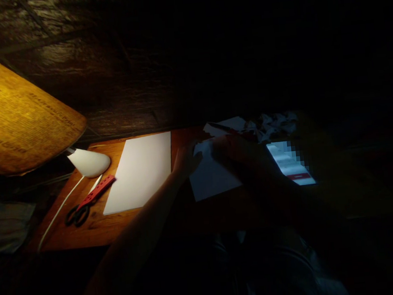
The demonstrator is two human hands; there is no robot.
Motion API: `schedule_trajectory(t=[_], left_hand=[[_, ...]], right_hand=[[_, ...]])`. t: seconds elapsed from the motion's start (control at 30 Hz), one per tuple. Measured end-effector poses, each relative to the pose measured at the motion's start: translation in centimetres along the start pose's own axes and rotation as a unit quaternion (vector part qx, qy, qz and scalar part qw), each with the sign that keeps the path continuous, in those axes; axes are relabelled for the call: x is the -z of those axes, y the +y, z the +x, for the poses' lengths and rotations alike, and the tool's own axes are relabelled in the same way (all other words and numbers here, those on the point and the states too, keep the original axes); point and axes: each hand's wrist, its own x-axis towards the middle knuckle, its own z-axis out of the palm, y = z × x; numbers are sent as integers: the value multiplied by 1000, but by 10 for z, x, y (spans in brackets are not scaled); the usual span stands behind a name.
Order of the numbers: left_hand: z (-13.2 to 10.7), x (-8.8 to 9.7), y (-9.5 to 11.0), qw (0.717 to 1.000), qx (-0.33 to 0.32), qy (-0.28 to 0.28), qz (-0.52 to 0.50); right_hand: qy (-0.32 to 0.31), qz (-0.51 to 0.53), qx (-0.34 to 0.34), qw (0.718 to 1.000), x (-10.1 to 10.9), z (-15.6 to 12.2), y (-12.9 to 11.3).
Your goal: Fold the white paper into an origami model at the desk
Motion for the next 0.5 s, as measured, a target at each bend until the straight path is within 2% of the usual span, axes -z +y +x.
schedule_trajectory(t=[0.13,0.23,0.37,0.5], left_hand=[[-3,4,6,990,-63,-20,122],[-4,8,13,974,-76,-78,197],[-5,12,18,964,-72,-122,225],[-5,13,19,958,-79,-138,239]], right_hand=[[-19,-21,4,1000,0,2,-1],[0,2,25,1000,-7,8,8],[57,78,83,992,-19,16,24],[68,102,134,983,-24,20,32]])
